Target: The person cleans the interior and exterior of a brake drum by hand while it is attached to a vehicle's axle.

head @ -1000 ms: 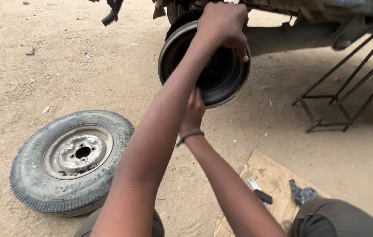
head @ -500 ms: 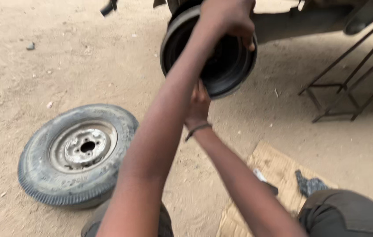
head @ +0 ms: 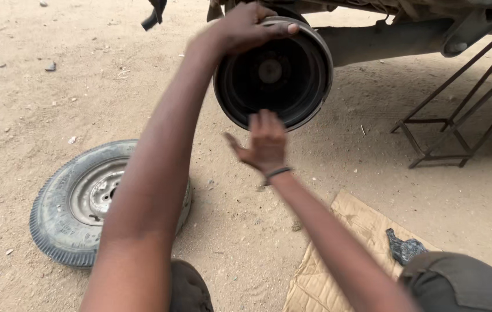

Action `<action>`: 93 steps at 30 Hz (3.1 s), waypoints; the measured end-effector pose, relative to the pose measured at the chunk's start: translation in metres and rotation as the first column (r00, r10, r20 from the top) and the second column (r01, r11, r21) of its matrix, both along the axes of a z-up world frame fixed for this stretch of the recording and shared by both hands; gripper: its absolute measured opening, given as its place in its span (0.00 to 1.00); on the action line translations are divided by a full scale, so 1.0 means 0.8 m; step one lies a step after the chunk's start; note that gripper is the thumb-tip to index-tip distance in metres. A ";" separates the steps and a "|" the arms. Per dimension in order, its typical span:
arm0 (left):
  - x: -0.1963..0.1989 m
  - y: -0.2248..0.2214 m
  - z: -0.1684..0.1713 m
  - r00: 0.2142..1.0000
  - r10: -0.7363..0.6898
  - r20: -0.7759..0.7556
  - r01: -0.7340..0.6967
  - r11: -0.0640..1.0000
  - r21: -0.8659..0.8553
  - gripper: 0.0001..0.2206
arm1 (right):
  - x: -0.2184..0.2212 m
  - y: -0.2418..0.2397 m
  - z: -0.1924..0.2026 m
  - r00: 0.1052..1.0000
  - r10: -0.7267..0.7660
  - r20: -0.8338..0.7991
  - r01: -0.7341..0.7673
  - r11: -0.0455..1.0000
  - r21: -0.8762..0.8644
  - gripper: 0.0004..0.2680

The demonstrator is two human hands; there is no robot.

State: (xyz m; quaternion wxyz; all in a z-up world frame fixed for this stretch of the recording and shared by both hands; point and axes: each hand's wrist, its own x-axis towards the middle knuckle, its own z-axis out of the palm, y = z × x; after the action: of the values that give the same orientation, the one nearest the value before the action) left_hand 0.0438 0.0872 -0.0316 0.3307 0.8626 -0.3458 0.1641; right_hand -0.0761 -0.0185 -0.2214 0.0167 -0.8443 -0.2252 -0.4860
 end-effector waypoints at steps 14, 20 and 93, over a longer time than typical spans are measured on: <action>-0.002 -0.007 -0.001 0.998 0.054 -0.034 -0.057 0.994 -0.097 0.40 | 0.012 -0.076 0.031 0.998 0.065 -0.020 -0.068 0.936 -0.345 0.28; 0.007 -0.015 -0.004 0.991 0.134 0.027 -0.133 0.990 -0.038 0.43 | 0.019 -0.019 0.019 0.997 0.057 -0.044 -0.056 0.998 0.020 0.27; 0.013 -0.026 0.010 0.975 0.152 0.162 -0.159 0.987 0.026 0.39 | 0.001 -0.012 0.018 0.983 0.094 -0.155 -0.070 0.986 0.151 0.18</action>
State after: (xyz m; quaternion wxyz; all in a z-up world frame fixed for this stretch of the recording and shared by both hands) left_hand 0.0542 0.0667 -0.0237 0.2711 0.8774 -0.3058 0.2513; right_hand -0.0751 -0.0284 -0.2074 0.1164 -0.8674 -0.2219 -0.4299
